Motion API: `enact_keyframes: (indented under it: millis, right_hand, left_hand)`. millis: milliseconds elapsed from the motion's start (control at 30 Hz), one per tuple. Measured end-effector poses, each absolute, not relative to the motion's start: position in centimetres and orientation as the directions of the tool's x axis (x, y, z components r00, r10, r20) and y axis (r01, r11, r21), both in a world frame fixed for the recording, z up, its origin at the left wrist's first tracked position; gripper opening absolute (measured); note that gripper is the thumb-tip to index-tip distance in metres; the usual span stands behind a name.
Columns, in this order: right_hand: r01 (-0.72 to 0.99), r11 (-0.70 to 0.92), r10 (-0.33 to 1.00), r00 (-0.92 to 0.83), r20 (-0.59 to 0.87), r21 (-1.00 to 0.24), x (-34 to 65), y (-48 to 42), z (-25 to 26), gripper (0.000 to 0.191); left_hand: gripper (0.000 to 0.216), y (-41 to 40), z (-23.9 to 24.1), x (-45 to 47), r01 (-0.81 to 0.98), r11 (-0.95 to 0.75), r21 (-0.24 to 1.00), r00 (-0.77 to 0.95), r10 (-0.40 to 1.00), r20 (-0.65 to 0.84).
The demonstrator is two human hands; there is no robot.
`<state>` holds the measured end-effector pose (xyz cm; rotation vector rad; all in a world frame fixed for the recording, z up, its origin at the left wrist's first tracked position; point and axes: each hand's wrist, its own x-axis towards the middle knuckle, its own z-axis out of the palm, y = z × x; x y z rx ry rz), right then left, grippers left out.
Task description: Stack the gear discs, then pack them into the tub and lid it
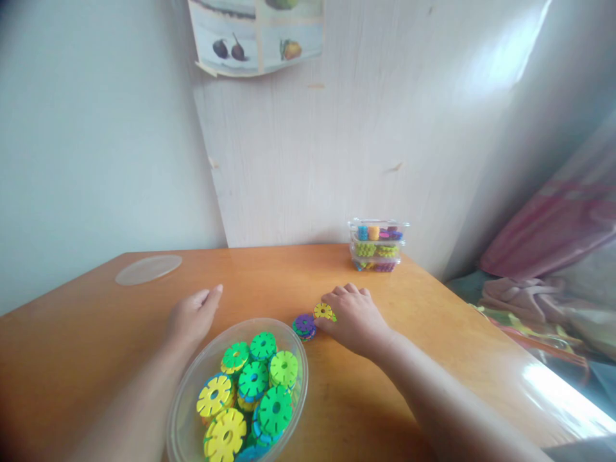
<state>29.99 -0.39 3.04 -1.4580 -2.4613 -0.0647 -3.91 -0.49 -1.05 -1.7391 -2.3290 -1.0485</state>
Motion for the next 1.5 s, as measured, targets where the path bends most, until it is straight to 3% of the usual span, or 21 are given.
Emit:
enact_keyframes:
  millis: [167, 333, 467, 633, 933, 1033, 1167, 1267, 1400, 1500]
  right_hand:
    - [0.884, 0.456, 0.876, -0.425, 0.228, -0.102, 29.7, 0.3, 2.3, 0.036]
    - [0.844, 0.492, 0.853, -0.416, 0.316, -0.214, 29.7, -0.3, 3.0, 0.032]
    - [0.677, 0.637, 0.767, -0.511, 0.388, -0.369, 28.5, -3.5, 5.1, 0.025]
    - [0.489, 0.765, 0.637, -0.668, 0.385, -0.419, 27.0, -8.3, 7.3, 0.026]
    - [0.471, 0.819, 0.56, -0.782, 0.275, -0.328, 28.1, -10.9, 8.2, 0.044]
    - [0.461, 0.852, 0.514, -0.824, 0.239, -0.247, 28.2, -11.7, 8.5, 0.037]
    - [0.471, 0.869, 0.494, -0.813, 0.309, -0.152, 27.6, -12.0, 6.5, 0.004]
    - [0.406, 0.907, 0.417, -0.833, 0.364, -0.111, 27.1, -11.4, 4.5, 0.017]
    - [0.291, 0.953, 0.297, -0.856, 0.424, -0.081, 26.0, -10.4, 3.1, 0.019]
    - [0.285, 0.957, 0.281, -0.853, 0.44, -0.057, 24.7, -9.8, 3.2, 0.02]
  left_hand:
    - [0.053, -0.4, -1.2, -4.0, 0.871, 0.139, 0.472, -0.363, 0.829, 0.425]
    - [0.053, -0.5, -1.3, -3.8, 0.866, 0.136, 0.482, -0.365, 0.83, 0.422]
    - [0.051, -0.6, -1.2, -3.7, 0.856, 0.129, 0.5, -0.368, 0.831, 0.416]
    - [0.051, -0.6, -1.3, -3.7, 0.851, 0.123, 0.51, -0.372, 0.828, 0.421]
    - [0.051, -0.7, -1.0, -3.6, 0.846, 0.132, 0.517, -0.372, 0.84, 0.394]
    - [0.05, -0.8, -0.9, -3.5, 0.843, 0.146, 0.517, -0.382, 0.84, 0.385]
    - [0.05, -0.6, -1.1, -3.6, 0.855, 0.117, 0.505, -0.36, 0.835, 0.417]
    - [0.05, -0.5, -1.4, -3.9, 0.85, 0.11, 0.515, -0.364, 0.83, 0.423]
    - [0.049, -0.3, -1.8, -4.2, 0.805, 0.086, 0.587, -0.393, 0.818, 0.419]
    - [0.048, -0.2, -1.6, -4.6, 0.681, 0.084, 0.727, -0.493, 0.787, 0.37]
